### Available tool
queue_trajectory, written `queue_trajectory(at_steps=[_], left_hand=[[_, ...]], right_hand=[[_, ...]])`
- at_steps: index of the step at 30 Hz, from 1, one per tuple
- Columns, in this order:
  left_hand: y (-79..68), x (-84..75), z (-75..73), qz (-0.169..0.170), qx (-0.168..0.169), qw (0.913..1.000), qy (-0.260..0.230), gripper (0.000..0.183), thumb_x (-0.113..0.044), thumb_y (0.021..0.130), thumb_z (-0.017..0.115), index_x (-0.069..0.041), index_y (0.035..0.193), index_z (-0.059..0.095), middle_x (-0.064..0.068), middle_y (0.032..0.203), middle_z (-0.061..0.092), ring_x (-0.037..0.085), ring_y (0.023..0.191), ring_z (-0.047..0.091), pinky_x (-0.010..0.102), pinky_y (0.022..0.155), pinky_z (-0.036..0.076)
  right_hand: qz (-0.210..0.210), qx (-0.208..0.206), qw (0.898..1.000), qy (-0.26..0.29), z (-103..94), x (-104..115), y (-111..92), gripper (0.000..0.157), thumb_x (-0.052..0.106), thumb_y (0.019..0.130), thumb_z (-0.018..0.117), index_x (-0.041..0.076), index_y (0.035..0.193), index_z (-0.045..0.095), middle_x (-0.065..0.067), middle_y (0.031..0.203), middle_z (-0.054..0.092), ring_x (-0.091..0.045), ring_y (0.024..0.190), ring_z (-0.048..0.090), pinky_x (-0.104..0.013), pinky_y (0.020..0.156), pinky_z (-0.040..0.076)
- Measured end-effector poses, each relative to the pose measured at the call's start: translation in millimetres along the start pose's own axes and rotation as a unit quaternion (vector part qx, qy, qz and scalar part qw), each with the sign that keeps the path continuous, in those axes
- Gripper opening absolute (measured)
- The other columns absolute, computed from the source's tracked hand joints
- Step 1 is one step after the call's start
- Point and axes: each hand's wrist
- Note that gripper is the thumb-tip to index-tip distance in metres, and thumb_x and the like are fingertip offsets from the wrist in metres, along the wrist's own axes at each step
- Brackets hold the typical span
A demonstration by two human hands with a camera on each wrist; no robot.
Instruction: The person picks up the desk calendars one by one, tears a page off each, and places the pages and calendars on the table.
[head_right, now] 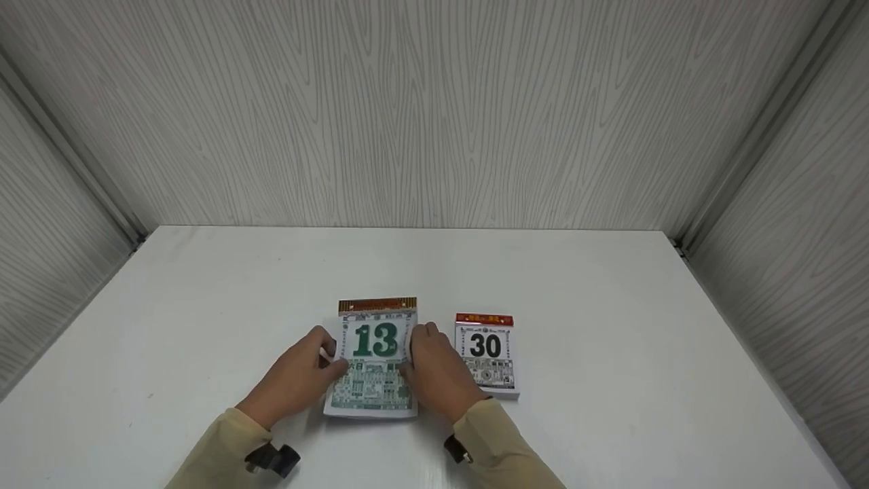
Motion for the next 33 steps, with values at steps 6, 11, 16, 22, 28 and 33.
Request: queue_trajectory(at_steps=[6, 11, 16, 22, 28, 33], left_hand=[[3.5, 1.6, -0.8, -0.007, -0.026, 0.9984, -0.05, 0.039, -0.022, 0.091, 0.063, -0.012, 0.124, 0.044, 0.003, 0.11, 0.056, 0.016, 0.089, 0.054, 0.034, 0.073, 0.047], [4.9, 2.3, 0.3, -0.005, -0.054, 0.9968, -0.059, 0.067, -0.02, 0.091, 0.063, -0.015, 0.147, 0.026, 0.004, 0.121, 0.053, 0.016, 0.094, 0.055, 0.035, 0.078, 0.048], [4.2, 1.3, -0.4, -0.003, -0.063, 0.9962, -0.06, 0.083, -0.016, 0.091, 0.063, -0.017, 0.153, 0.008, 0.004, 0.117, 0.05, 0.017, 0.095, 0.052, 0.035, 0.083, 0.046], [2.5, -1.3, -3.6, -0.006, -0.045, 0.9977, -0.051, 0.08, -0.015, 0.091, 0.062, -0.007, 0.152, 0.011, 0.006, 0.119, 0.049, 0.017, 0.098, 0.051, 0.037, 0.088, 0.046], [3.5, -3.2, -7.5, -0.004, -0.038, 0.9977, -0.056, 0.065, -0.015, 0.09, 0.064, -0.011, 0.145, 0.029, 0.003, 0.114, 0.049, 0.016, 0.091, 0.051, 0.033, 0.078, 0.046], [4.4, -1.6, -9.0, 0.008, -0.048, 0.9968, -0.063, 0.068, -0.012, 0.089, 0.064, -0.014, 0.145, 0.025, 0.005, 0.127, 0.046, 0.017, 0.093, 0.052, 0.034, 0.08, 0.047]], right_hand=[[0.007, -0.024, 0.999, 0.022, -0.5, 1.9, -1.2, 0.024, 0.017, 0.093, 0.062, 0.006, 0.107, 0.046, -0.009, 0.117, 0.044, -0.016, 0.087, 0.052, -0.029, 0.069, 0.048], [0.018, -0.036, 0.998, 0.039, -0.1, 2.5, -1.5, 0.022, 0.02, 0.093, 0.062, 0.01, 0.104, 0.046, -0.019, 0.154, 0.017, -0.029, 0.11, 0.054, -0.034, 0.08, 0.051], [0.017, -0.04, 0.998, 0.046, 0.5, 2.6, -1.4, 0.021, 0.022, 0.094, 0.06, 0.012, 0.106, 0.047, -0.015, 0.157, 0.013, -0.035, 0.136, 0.033, -0.044, 0.102, 0.04], [-0.014, -0.051, 0.998, 0.036, 0.2, -0.1, -2.1, 0.021, 0.02, 0.093, 0.062, 0.011, 0.104, 0.046, -0.017, 0.153, 0.023, -0.034, 0.134, 0.036, -0.042, 0.095, 0.046], [-0.01, -0.046, 0.998, 0.048, -0.9, 0.2, -2.3, 0.026, 0.02, 0.092, 0.063, 0.012, 0.11, 0.047, -0.006, 0.123, 0.05, -0.024, 0.116, 0.053, -0.038, 0.09, 0.049], [0.0, -0.047, 0.998, 0.043, -1.5, 1.5, -1.1, 0.032, 0.023, 0.091, 0.064, 0.012, 0.115, 0.046, -0.003, 0.116, 0.053, -0.022, 0.114, 0.053, -0.041, 0.093, 0.047]])
Point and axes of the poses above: each hand's wrist, its own y-axis towards the middle knuckle, its own z-axis out of the palm, x = y × z
